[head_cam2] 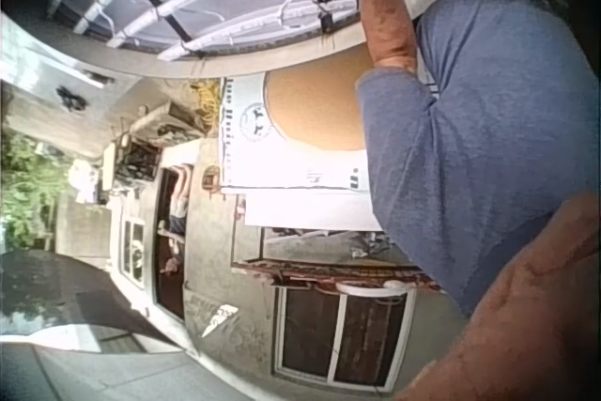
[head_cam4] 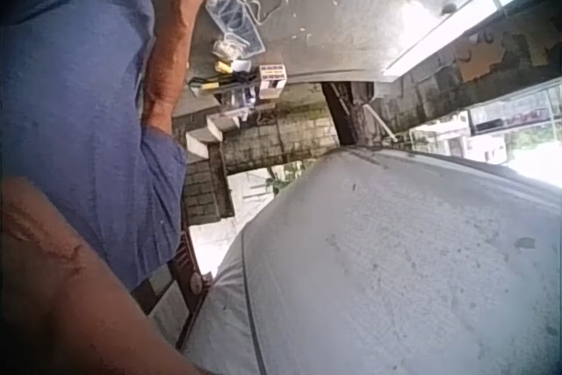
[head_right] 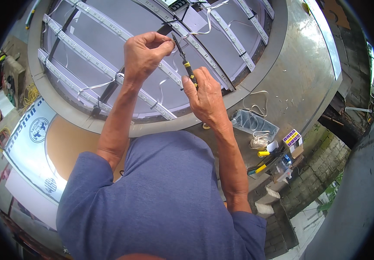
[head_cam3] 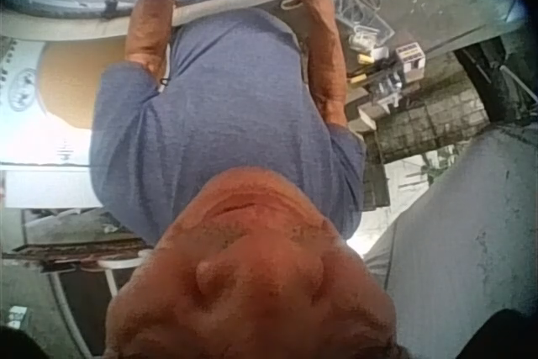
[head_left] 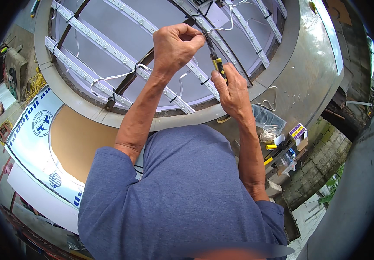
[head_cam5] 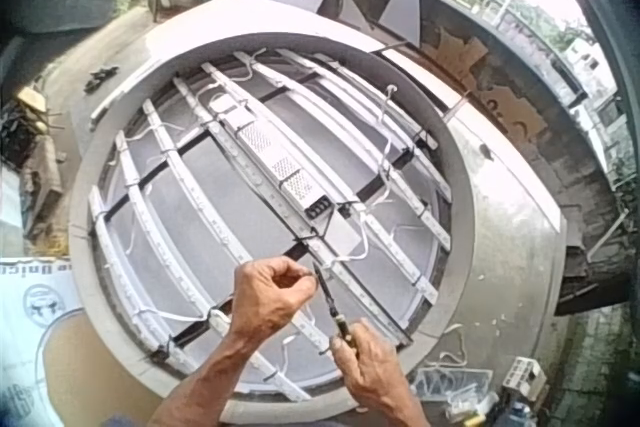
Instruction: The recorder is installing and wiring LED strip lights inside a circular sign frame.
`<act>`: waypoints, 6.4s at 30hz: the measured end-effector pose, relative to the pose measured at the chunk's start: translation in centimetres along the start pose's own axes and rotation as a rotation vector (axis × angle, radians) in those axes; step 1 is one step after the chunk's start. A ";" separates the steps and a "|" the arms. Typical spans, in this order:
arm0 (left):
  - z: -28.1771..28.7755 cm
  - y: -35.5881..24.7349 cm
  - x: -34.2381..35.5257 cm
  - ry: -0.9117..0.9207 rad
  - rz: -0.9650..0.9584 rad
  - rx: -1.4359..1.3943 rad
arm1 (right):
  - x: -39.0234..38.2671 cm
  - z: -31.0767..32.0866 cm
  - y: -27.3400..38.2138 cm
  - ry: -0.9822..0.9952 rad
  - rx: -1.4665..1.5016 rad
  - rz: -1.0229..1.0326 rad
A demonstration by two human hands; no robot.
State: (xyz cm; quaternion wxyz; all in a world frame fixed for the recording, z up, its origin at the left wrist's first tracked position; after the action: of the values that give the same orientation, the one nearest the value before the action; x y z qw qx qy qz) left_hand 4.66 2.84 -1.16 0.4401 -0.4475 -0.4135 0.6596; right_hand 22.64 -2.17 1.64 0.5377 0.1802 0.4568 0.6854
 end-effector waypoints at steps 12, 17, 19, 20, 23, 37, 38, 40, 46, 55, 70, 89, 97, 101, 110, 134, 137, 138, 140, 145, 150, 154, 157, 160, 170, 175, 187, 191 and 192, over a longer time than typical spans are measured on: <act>-0.1 0.1 0.1 0.026 -0.007 -0.003 | 0.0 -0.1 0.4 -0.049 -0.143 0.057; -0.1 -0.3 0.6 0.113 -0.050 -0.014 | -0.1 0.1 0.9 -0.078 -0.209 0.036; -0.8 -0.8 0.7 0.246 -0.076 -0.064 | -0.1 0.2 1.2 -0.097 -0.240 0.050; -0.8 -0.6 0.7 0.245 -0.078 -0.063 | -0.2 0.3 1.6 -0.125 -0.254 0.081; -0.7 -0.9 1.1 0.276 -0.153 -0.097 | -0.1 0.7 2.2 -0.158 -0.263 0.140; -1.4 0.5 1.8 0.364 -0.081 -0.792 | 0.8 -1.3 0.5 -0.080 0.369 -0.073; -1.4 0.5 1.8 0.364 -0.082 -0.788 | 0.8 -1.8 0.3 -0.055 0.505 -0.136; -1.1 0.8 1.8 0.320 -0.035 -0.902 | 0.9 -2.6 0.4 -0.038 0.676 -0.193; -1.4 -0.3 1.0 0.439 0.021 -1.152 | 1.2 -3.4 0.4 -0.058 1.201 -0.263; 0.8 -0.3 1.6 0.312 -0.118 -0.671 | -5.6 8.9 -2.4 -0.523 0.789 -0.030; -1.0 1.8 1.0 0.292 0.000 -0.439 | -17.6 10.9 -17.4 -0.434 1.513 -0.246; -2.0 1.4 0.6 0.376 -0.014 -0.463 | -14.7 7.7 -19.8 -0.295 1.423 -0.302; -3.6 -0.3 0.4 0.464 -0.106 -0.096 | -8.8 11.2 -3.1 -0.467 0.654 -0.073; -4.3 -1.3 -0.4 0.512 -0.173 -0.013 | -1.6 8.0 0.4 -0.448 0.083 -0.069; -3.8 -0.8 -0.2 0.525 -0.213 0.035 | 3.8 2.5 -1.3 -0.284 0.086 -0.048; -3.6 0.8 0.3 0.448 -0.028 -0.092 | -4.6 0.6 -3.4 0.090 0.431 -0.394; -3.8 1.1 0.3 0.448 -0.027 -0.052 | -4.6 0.0 -3.8 0.082 0.506 -0.405; -3.8 1.3 0.4 0.445 -0.025 -0.052 | -4.5 0.0 -3.7 0.086 0.506 -0.405; -3.5 1.3 0.6 0.395 -0.055 -0.105 | -4.2 0.1 -3.4 0.099 0.455 -0.381; -3.7 1.5 0.6 0.427 -0.027 -0.096 | -3.8 0.3 -3.3 0.109 0.404 -0.351; -3.9 1.4 0.3 0.465 -0.003 -0.148 | -3.6 0.1 -2.8 0.104 0.409 -0.328; -4.0 1.6 0.3 0.470 0.028 -0.199 | -3.4 0.1 -2.6 0.093 0.379 -0.299; -4.1 1.8 0.3 0.472 0.038 -0.227 | -3.4 0.1 -2.5 0.088 0.355 -0.294; -4.1 1.9 0.3 0.471 0.043 -0.234 | -3.3 0.2 -2.4 0.091 0.327 -0.291; -4.1 2.2 0.4 0.493 0.052 -0.264 | -3.2 0.0 -2.3 0.080 0.225 -0.253; -4.1 2.4 0.4 0.494 0.054 -0.276 | -3.1 0.0 -2.3 0.081 0.206 -0.252; -3.9 2.6 0.7 0.471 0.036 -0.297 | -3.1 -0.1 -2.0 0.067 0.148 -0.231; -3.9 2.5 0.6 0.475 0.027 -0.303 | -3.1 -0.1 -2.1 0.075 0.163 -0.247; -3.8 2.5 0.6 0.475 0.027 -0.302 | -3.1 -0.1 -2.1 0.075 0.163 -0.247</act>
State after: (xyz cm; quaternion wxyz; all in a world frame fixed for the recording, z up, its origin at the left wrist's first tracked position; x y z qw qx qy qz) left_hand 7.65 3.34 -4.64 0.4441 -0.6557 -0.3865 0.4728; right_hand 24.84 -5.04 0.63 0.5840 0.1402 0.5493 0.5810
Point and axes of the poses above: each hand's wrist, its own x-axis towards the middle knuckle, its own z-axis out of the back of the hand, y = z × x, the point moved 9 cm from there along x, towards the middle knuckle, and after that the axes turned 1 degree about x, right-handed, at the moved point
